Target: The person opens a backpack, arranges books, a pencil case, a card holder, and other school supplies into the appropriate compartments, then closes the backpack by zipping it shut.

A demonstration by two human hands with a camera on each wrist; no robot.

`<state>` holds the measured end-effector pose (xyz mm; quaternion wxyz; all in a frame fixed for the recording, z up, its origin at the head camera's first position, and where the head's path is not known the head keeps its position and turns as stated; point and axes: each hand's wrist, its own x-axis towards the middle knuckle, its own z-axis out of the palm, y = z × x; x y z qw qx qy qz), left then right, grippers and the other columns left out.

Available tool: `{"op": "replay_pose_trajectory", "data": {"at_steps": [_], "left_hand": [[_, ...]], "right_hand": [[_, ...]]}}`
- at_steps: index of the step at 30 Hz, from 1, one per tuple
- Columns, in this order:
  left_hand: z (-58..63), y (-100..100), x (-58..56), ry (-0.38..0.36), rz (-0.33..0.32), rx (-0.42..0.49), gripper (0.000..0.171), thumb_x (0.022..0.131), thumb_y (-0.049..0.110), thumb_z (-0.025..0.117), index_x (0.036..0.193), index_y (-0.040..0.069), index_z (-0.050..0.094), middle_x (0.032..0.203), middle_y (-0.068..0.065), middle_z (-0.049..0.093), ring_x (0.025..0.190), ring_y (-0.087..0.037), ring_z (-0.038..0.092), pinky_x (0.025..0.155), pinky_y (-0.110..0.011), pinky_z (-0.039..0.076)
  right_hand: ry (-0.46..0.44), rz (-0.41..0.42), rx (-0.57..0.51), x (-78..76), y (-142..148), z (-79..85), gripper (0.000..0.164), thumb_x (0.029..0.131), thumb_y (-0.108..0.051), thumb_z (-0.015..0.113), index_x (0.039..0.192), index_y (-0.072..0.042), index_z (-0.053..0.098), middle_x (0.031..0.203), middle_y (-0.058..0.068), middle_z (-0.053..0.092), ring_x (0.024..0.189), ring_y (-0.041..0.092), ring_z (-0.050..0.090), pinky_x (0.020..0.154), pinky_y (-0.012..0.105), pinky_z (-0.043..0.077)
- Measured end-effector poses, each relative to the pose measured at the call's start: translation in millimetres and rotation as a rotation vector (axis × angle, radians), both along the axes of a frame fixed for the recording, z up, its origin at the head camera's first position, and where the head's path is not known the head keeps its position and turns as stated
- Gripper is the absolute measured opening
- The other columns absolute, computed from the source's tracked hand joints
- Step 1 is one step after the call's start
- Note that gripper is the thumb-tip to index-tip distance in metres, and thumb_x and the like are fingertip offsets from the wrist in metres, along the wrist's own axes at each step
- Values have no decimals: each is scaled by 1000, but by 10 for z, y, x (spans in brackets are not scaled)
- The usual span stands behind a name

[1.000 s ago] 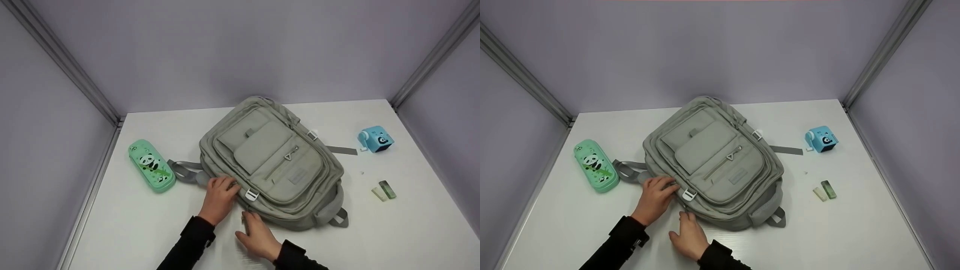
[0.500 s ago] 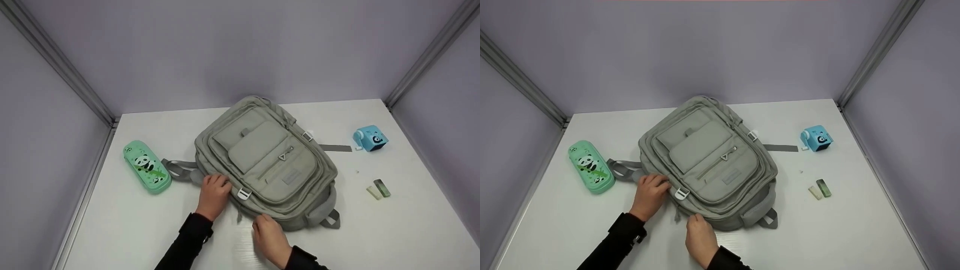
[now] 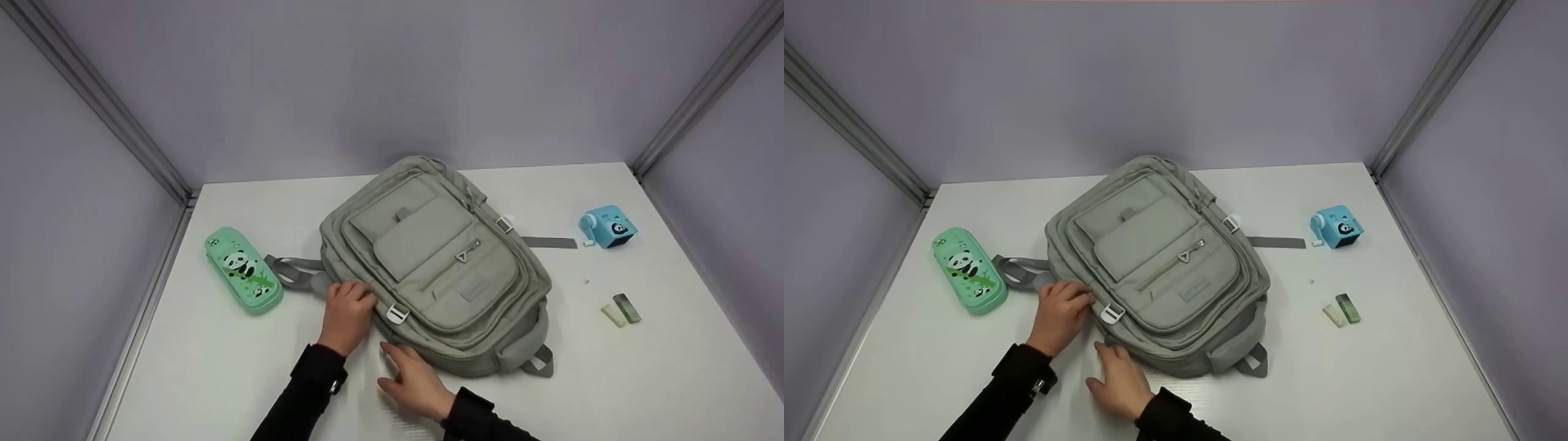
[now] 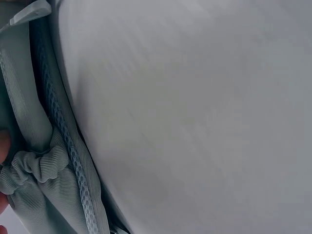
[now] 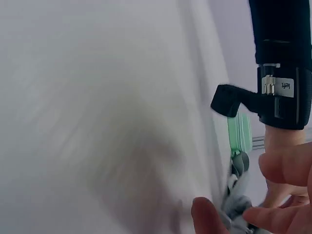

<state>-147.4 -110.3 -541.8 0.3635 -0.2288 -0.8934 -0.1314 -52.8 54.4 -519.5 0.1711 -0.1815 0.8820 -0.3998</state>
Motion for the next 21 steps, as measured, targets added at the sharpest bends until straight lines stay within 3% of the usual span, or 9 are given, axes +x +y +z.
{"op": "replay_pose_trajectory", "data": {"at_steps": [3, 6, 8, 11, 14, 18, 21], "left_hand": [[-8, 9, 10, -22, 0, 4, 11, 73, 7, 67, 67, 15, 66, 83, 1, 65, 82, -18, 58, 75, -38, 39], [-14, 12, 18, -41, -1, -2, 10, 75, 8, 67, 68, 16, 66, 84, 2, 65, 83, -18, 58, 75, -37, 39], [-8, 12, 22, -48, -1, -11, 10, 75, 9, 66, 69, 16, 67, 85, 2, 65, 83, -17, 58, 75, -37, 39], [1, 11, 13, -36, -7, -19, 9, 75, 9, 66, 69, 16, 67, 84, 2, 65, 83, -18, 58, 75, -37, 39], [13, 9, -5, -11, -10, -25, 10, 74, 8, 66, 67, 15, 67, 82, 1, 66, 80, -19, 59, 74, -38, 40], [17, 0, -28, 22, -13, -42, 14, 75, 6, 62, 64, 15, 65, 77, 1, 64, 76, -20, 58, 73, -38, 40], [5, -18, -45, 35, -19, -52, 16, 75, 5, 60, 63, 15, 62, 76, 0, 64, 74, -20, 57, 72, -38, 40]], "right_hand": [[-74, -20, -56, -34, -59, -15, 65, 86, -31, 60, 139, -3, 35, 134, 22, 42, 77, 10, 57, 74, 25, 46], [-71, -45, -68, -55, -89, -40, 67, 87, -34, 57, 138, 2, 34, 137, 25, 39, 105, 26, 56, 90, 37, 45], [-48, -54, -62, -59, -96, -54, 64, 88, -34, 56, 136, 4, 36, 133, 24, 43, 112, 31, 53, 93, 40, 44], [9, -71, -79, -49, -92, -64, 52, 90, -30, 55, 126, 6, 46, 115, 20, 54, 97, 25, 58, 81, 33, 47], [135, -111, -88, -46, -82, -61, 31, 89, -21, 57, 108, 3, 56, 91, 11, 57, 73, 14, 54, 64, 24, 44], [337, -205, -30, -58, -64, -59, 6, 87, -11, 59, 87, -5, 61, 77, 4, 58, 67, 10, 52, 60, 22, 42], [390, -225, 4, -41, -27, -53, 7, 86, -5, 56, 82, -7, 62, 76, 2, 61, 69, 14, 57, 61, 24, 44]]}}
